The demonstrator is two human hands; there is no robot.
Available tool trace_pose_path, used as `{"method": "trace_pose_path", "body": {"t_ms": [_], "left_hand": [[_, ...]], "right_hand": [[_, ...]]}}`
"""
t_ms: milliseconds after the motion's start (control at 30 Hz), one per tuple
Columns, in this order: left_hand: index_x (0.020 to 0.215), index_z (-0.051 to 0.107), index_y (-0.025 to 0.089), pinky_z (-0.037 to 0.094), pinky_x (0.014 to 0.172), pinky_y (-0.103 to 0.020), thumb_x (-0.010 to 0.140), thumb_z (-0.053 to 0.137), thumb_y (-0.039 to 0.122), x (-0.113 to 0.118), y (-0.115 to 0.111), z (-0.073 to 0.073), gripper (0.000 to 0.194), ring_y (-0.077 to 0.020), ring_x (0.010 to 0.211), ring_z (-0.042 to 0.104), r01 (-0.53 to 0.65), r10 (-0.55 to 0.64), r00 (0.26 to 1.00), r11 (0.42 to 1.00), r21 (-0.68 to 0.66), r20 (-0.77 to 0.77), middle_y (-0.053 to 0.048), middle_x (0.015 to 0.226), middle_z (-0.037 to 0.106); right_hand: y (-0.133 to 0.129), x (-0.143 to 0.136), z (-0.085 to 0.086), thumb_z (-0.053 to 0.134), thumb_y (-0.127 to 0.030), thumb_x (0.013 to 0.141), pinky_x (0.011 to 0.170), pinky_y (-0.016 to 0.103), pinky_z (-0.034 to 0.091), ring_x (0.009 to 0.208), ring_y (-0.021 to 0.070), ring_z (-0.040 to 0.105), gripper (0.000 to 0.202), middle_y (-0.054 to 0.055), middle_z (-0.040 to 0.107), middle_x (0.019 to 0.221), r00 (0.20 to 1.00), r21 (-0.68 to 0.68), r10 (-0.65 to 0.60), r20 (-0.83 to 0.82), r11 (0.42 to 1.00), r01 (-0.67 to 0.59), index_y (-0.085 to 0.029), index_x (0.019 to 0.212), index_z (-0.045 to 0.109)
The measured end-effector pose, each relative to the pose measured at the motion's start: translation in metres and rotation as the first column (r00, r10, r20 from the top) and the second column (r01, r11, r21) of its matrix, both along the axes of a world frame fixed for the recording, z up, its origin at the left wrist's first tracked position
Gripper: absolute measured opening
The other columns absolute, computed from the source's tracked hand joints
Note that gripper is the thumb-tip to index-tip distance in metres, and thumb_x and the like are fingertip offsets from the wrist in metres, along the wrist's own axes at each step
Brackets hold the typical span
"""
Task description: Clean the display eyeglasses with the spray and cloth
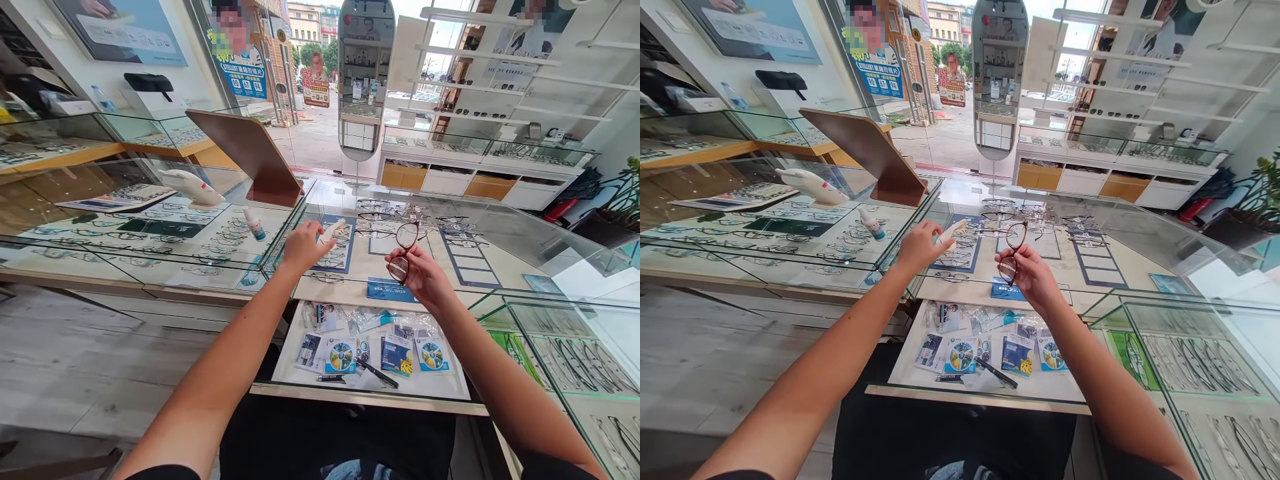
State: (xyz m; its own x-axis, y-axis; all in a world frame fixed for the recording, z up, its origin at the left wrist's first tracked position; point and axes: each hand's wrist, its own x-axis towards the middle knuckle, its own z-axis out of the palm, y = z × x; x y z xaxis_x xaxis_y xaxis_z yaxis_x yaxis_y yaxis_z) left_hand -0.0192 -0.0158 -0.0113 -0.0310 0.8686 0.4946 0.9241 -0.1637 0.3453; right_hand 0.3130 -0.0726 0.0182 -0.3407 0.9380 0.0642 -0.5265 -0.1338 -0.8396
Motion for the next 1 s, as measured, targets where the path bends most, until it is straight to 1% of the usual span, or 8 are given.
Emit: {"method": "trace_pose_path", "body": {"t_ms": [67, 133, 200, 367, 533, 733, 867, 1000], "left_hand": [[0.102, 0.065, 0.022, 0.051, 0.084, -0.039, 0.092, 0.080, 0.053, 0.011, 0.000, -0.005, 0.035, -0.0321, 0.102, 0.068, 0.038, -0.041, 0.999, 0.992, -0.119, -0.022, -0.013, 0.113, 0.067], [0.102, 0.067, 0.022, 0.051, 0.083, -0.039, 0.096, 0.075, 0.044, 0.012, 0.001, -0.009, 0.025, -0.0322, 0.103, 0.068, 0.046, -0.045, 0.999, 0.983, -0.175, 0.011, -0.014, 0.114, 0.068], [0.100, 0.068, 0.022, 0.050, 0.082, -0.039, 0.101, 0.067, 0.037, 0.008, 0.002, -0.011, 0.015, -0.0304, 0.099, 0.068, 0.039, -0.030, 0.998, 0.982, -0.186, 0.050, -0.014, 0.114, 0.070], [0.095, 0.067, 0.022, 0.050, 0.081, -0.039, 0.105, 0.056, 0.032, -0.005, 0.003, -0.008, 0.018, -0.0290, 0.095, 0.069, -0.007, 0.029, 0.994, 0.980, -0.199, 0.107, -0.013, 0.105, 0.074], [0.092, 0.069, 0.023, 0.052, 0.085, -0.040, 0.093, 0.076, 0.046, -0.004, -0.003, -0.003, 0.024, -0.0305, 0.102, 0.068, 0.073, -0.050, 0.991, 0.977, -0.201, 0.120, -0.012, 0.116, 0.070], [0.079, 0.066, 0.023, 0.052, 0.088, -0.041, 0.088, 0.074, 0.038, -0.004, -0.002, -0.003, 0.020, -0.0293, 0.100, 0.066, 0.116, -0.051, 0.958, 0.969, -0.217, 0.281, -0.011, 0.109, 0.070], [0.081, 0.065, 0.023, 0.055, 0.086, -0.038, 0.091, 0.073, 0.045, -0.011, 0.005, -0.005, 0.025, -0.0263, 0.094, 0.069, 0.089, 0.014, 0.899, 0.973, -0.215, 0.438, -0.009, 0.101, 0.075], [0.093, 0.063, 0.022, 0.060, 0.078, -0.036, 0.102, 0.061, 0.048, -0.018, 0.015, -0.008, 0.028, -0.0235, 0.085, 0.072, 0.005, 0.131, 0.787, 0.976, -0.218, 0.603, -0.009, 0.094, 0.076]], "right_hand": [[0.000, 0.000, 0.000, 0.093, -0.036, 0.082, 0.094, 0.033, 0.064, 0.109, 0.0211, 0.079, 0.028, 0.002, 0.081, 0.103, 1.000, -0.004, -0.006, -0.004, 1.000, 0.006, -0.026, 0.086, 0.068], [0.000, 0.000, -0.001, 0.093, -0.036, 0.083, 0.095, 0.035, 0.065, 0.109, 0.0223, 0.079, 0.027, 0.003, 0.081, 0.104, 1.000, -0.002, -0.009, 0.002, 1.000, 0.009, -0.026, 0.087, 0.068], [0.000, 0.000, -0.003, 0.092, -0.036, 0.084, 0.097, 0.039, 0.065, 0.111, 0.0241, 0.079, 0.026, 0.003, 0.081, 0.106, 1.000, 0.005, -0.002, 0.013, 1.000, 0.002, -0.027, 0.089, 0.068], [-0.001, 0.001, -0.005, 0.091, -0.037, 0.085, 0.098, 0.040, 0.064, 0.112, 0.0246, 0.078, 0.027, 0.004, 0.081, 0.107, 1.000, 0.013, 0.002, 0.023, 1.000, -0.002, -0.026, 0.090, 0.067], [-0.004, 0.000, -0.004, 0.092, -0.037, 0.084, 0.095, 0.035, 0.063, 0.110, 0.0219, 0.078, 0.028, 0.004, 0.081, 0.105, 1.000, -0.003, 0.000, 0.024, 1.000, 0.001, -0.025, 0.089, 0.067], [-0.004, 0.000, -0.005, 0.091, -0.035, 0.084, 0.094, 0.036, 0.064, 0.110, 0.0227, 0.079, 0.025, 0.003, 0.082, 0.104, 1.000, 0.005, -0.002, 0.023, 1.000, 0.002, -0.026, 0.090, 0.068], [-0.004, 0.001, -0.007, 0.090, -0.036, 0.086, 0.095, 0.037, 0.064, 0.111, 0.0232, 0.079, 0.024, 0.004, 0.082, 0.105, 0.999, 0.012, 0.002, 0.035, 1.000, -0.003, -0.027, 0.091, 0.068], [-0.005, 0.000, -0.007, 0.090, -0.034, 0.085, 0.093, 0.034, 0.064, 0.109, 0.0218, 0.079, 0.024, 0.003, 0.082, 0.104, 1.000, 0.004, 0.002, 0.026, 1.000, -0.002, -0.026, 0.090, 0.069]]}}
